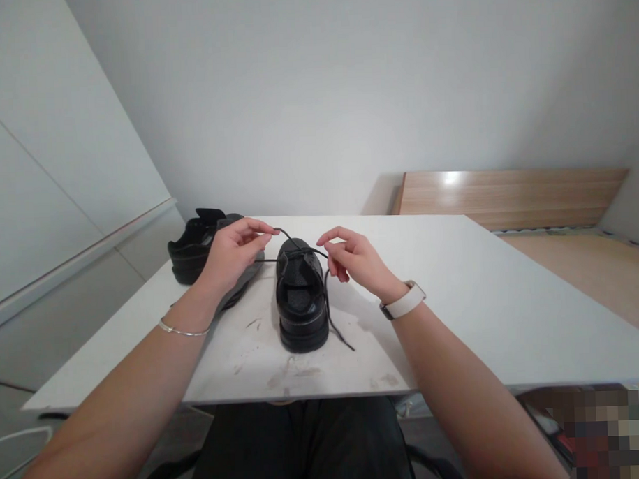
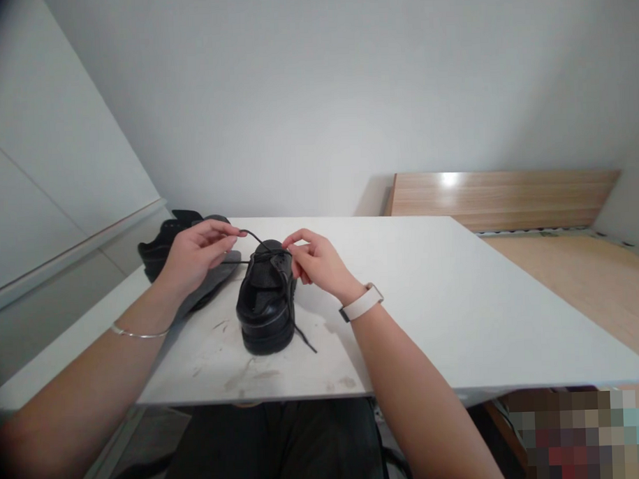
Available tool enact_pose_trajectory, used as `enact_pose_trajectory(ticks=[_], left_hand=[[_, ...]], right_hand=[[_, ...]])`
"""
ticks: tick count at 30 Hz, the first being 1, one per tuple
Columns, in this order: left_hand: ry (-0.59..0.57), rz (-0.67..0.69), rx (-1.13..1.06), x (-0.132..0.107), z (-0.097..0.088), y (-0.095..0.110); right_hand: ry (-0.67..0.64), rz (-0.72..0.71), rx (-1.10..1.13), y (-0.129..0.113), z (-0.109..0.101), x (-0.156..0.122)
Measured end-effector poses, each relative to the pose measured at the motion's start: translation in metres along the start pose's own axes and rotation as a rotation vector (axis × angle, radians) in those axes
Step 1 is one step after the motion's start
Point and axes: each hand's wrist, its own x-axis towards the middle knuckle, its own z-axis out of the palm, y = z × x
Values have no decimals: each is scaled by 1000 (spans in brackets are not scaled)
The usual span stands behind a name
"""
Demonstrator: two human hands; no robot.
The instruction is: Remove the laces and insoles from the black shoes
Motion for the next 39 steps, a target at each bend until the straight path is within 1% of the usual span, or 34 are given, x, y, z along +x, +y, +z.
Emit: enact_pose_trajectory(ticks=[2,3,4,5,7,10,12,14,16,18,21,23,24,27,29,31,33,34,35,36,37,39], left_hand=[[-34,-1,-73,-1,0,2],[-61,0,-111,-2,0,4],[-92,3,-135,-3,0,5],[-124,10,-140,-4,0,6],[-175,40,-81,-6,0,8],[-180,137,153,-8,1,9],[-132,226,333,-9,0,8],[-49,316,473,-9,-1,8],[62,398,544,-9,-3,7],[174,434,563,-7,-5,6],[311,387,522,-5,-9,3],[352,332,471,-3,-10,0],[348,308,469,-3,-11,-2],[323,267,597,-2,-14,-4],[364,271,728,-2,-16,-2],[435,303,835,-3,-17,1],[463,340,867,-3,-18,4],[437,347,829,-3,-19,5],[372,340,751,-3,-19,6],[256,316,644,-3,-20,7],[104,280,514,-4,-22,8],[-251,191,255,-5,-25,11]], right_hand=[[187,-21,-204,14,5,7],[246,-37,-292,21,6,10],[277,-52,-357,27,7,12],[281,-64,-396,31,8,14],[244,-80,-412,38,10,15],[189,-87,-362,42,14,15],[174,-80,-318,43,17,15],[183,-80,-304,45,18,16],[209,-86,-323,46,19,17],[239,-85,-341,47,20,17],[249,-75,-349,46,22,16],[244,-70,-349,45,24,15],[245,-68,-346,44,25,14],[248,-60,-309,41,26,13],[228,-44,-250,39,27,13],[189,-24,-179,37,26,14],[121,14,-23,34,24,14],[83,38,79,32,23,14],[44,65,182,30,21,14],[1,93,270,29,19,13],[-36,119,330,27,17,12],[-82,152,365,24,15,11]])
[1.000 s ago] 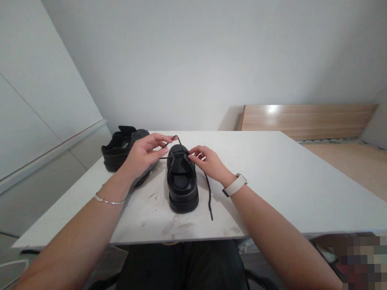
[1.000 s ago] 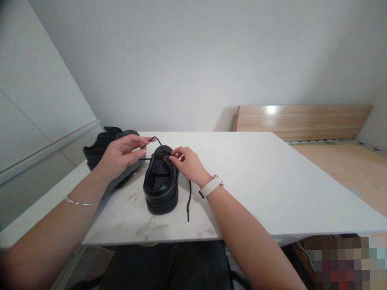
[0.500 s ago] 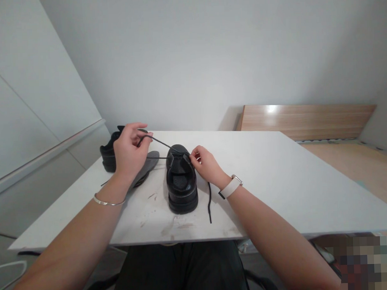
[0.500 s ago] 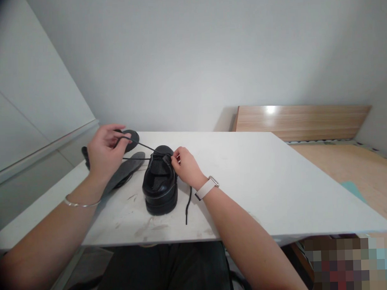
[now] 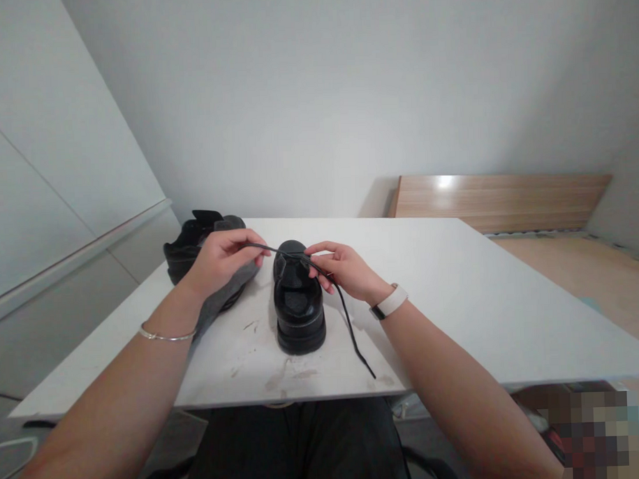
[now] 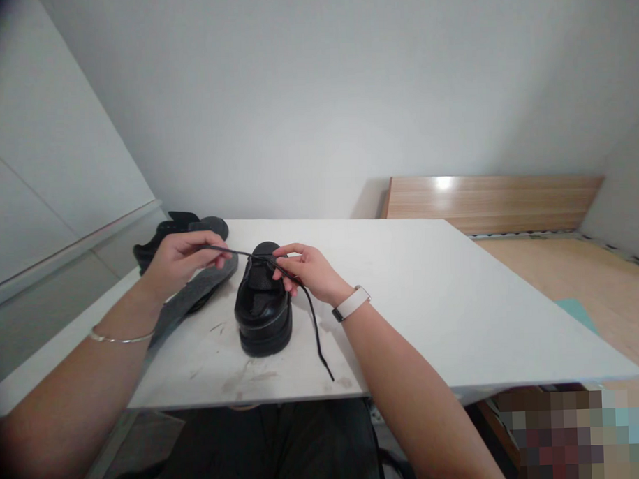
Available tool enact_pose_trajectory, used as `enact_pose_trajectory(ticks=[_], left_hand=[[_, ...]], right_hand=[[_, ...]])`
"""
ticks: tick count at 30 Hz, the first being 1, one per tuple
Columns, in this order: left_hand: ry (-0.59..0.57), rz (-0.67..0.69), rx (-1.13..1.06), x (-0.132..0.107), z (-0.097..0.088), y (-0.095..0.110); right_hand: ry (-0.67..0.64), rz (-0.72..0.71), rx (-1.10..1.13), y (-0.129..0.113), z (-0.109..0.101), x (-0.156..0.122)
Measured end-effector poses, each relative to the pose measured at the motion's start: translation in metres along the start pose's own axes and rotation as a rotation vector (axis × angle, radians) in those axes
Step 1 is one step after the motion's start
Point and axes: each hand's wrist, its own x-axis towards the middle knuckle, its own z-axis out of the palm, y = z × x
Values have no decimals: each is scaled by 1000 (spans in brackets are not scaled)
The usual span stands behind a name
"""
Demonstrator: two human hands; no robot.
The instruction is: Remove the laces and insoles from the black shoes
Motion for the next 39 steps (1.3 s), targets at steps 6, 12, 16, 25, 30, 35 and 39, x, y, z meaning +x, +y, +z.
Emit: enact_pose_trajectory(ticks=[6,12,16,25,30,35,39], left_hand=[[-513,65,-280,0,-4,8],[-92,8,129,3,27,-2],[-108,105,307,-1,47,-7],[-79,139,369,-4,53,-13],[-9,95,300,-4,57,-20],[34,-19,170,-2,59,-23],[32,-84,121,0,54,-26]], right_hand=[[45,80,-57,-4,0,-3],[127,71,-345,4,2,1],[220,39,-401,13,-1,12],[325,-134,-551,14,-3,40],[379,-262,-651,-1,14,46],[435,-524,-733,-30,26,56],[508,-798,-619,-62,21,65]])
